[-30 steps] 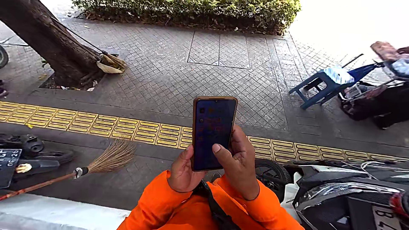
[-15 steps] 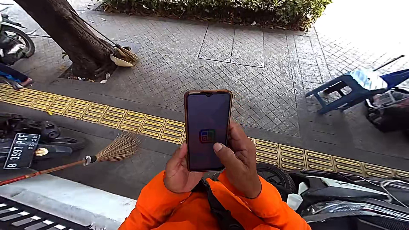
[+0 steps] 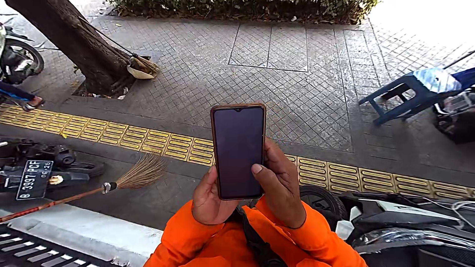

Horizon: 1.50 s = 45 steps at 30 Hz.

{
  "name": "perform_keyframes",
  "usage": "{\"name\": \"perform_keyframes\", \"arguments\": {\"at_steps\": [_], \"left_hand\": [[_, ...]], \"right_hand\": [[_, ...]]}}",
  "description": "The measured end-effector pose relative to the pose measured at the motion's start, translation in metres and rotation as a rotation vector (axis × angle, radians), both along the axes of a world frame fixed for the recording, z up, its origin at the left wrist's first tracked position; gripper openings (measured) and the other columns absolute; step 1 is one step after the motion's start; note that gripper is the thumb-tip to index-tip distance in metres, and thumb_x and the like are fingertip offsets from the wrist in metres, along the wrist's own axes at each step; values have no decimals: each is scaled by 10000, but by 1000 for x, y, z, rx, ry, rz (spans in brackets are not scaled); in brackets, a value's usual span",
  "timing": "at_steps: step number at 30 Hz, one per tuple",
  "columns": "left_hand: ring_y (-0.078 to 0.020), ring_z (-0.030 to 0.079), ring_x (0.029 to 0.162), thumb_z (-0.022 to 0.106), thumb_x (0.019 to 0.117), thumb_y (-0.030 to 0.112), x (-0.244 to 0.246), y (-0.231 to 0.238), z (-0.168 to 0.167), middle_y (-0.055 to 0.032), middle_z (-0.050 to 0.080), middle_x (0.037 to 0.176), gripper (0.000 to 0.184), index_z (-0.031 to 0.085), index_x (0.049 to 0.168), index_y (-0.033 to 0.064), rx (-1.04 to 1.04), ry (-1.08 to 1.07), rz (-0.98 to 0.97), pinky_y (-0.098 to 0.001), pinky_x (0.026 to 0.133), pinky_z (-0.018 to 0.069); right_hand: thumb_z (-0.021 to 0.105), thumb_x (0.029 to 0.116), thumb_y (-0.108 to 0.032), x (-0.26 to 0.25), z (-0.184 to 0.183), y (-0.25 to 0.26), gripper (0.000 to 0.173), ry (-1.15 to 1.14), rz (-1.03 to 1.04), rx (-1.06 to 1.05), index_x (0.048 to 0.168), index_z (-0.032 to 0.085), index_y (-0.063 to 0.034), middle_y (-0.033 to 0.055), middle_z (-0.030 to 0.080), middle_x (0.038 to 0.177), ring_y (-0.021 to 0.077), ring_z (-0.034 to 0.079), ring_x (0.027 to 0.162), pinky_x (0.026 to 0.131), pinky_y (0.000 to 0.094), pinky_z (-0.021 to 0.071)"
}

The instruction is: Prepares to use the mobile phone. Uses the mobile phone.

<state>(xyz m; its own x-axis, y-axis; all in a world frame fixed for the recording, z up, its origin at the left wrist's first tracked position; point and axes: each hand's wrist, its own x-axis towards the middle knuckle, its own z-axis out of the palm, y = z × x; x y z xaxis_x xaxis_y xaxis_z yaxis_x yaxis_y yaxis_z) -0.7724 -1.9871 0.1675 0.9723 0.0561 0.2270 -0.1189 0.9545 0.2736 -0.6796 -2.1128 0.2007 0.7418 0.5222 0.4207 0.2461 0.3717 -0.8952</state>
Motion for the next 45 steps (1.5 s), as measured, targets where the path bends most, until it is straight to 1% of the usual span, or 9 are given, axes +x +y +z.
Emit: {"name": "perform_keyframes", "arguments": {"at_steps": [5,9,13,20,23,27,34,39,45], "left_hand": [[-298,608,1272,549,1025,376,2,-3,0,-178,654,1326,465,632,1340,44,6,-18,-4,-492,1107,459],[-294,608,1272,541,1030,366,3,-4,-3,-176,657,1321,455,632,1340,45,2,-37,7,-492,1108,456],[-296,610,1270,544,1028,366,2,-5,-3,-175,659,1319,454,636,1334,44,-1,-37,4,-494,1111,454],[-292,614,1265,544,1031,370,0,-3,-4,-174,658,1321,459,636,1336,39,-8,-38,-5,-486,1100,466],[-291,615,1263,539,1033,369,0,-2,-4,-175,659,1319,458,633,1338,40,-12,-38,-1,-486,1094,469],[-292,606,1277,545,1030,360,1,-2,-4,-178,650,1335,462,626,1349,35,-23,-40,-9,-485,1110,456],[-288,625,1249,559,1022,381,2,-1,-5,-173,664,1310,471,634,1338,39,-6,-28,-1,-482,1089,478],[-291,619,1258,554,1025,381,2,-1,-4,-173,661,1316,470,635,1335,38,-7,-28,-6,-489,1099,467],[-294,615,1260,556,1023,375,3,0,-5,-181,657,1316,470,630,1339,34,-17,-35,-8,-490,1101,463]], "right_hand": [[469,1021,-118,1,-2,-2,383,-3,-3,5,1343,527,80,84,699,1087,96,694,959,830,268,609],[463,1015,-103,1,-2,-3,395,-9,-3,-1,1355,521,91,85,710,1093,95,701,971,845,271,611],[467,1022,-116,0,-3,-4,384,-14,-4,-3,1341,529,87,85,704,1100,98,698,979,853,274,610],[457,1004,-82,0,-4,-1,396,-23,-3,16,1318,513,153,136,697,1127,114,696,1015,900,285,601],[455,996,-73,-1,-4,1,409,-18,-4,22,1322,506,169,144,696,1132,113,696,1015,889,276,601],[456,1002,-87,0,-5,1,397,-27,-7,11,1311,516,156,128,701,1107,101,695,1004,887,271,600],[452,994,-73,1,-5,1,397,-16,-3,4,1317,516,149,130,699,1102,109,697,986,858,271,605],[455,993,-73,1,-5,2,400,-10,-5,1,1319,515,153,134,698,1115,111,698,1002,882,276,604],[457,983,-62,2,-4,3,393,-9,-9,1,1307,522,151,131,695,1106,105,696,991,864,268,604]]}}
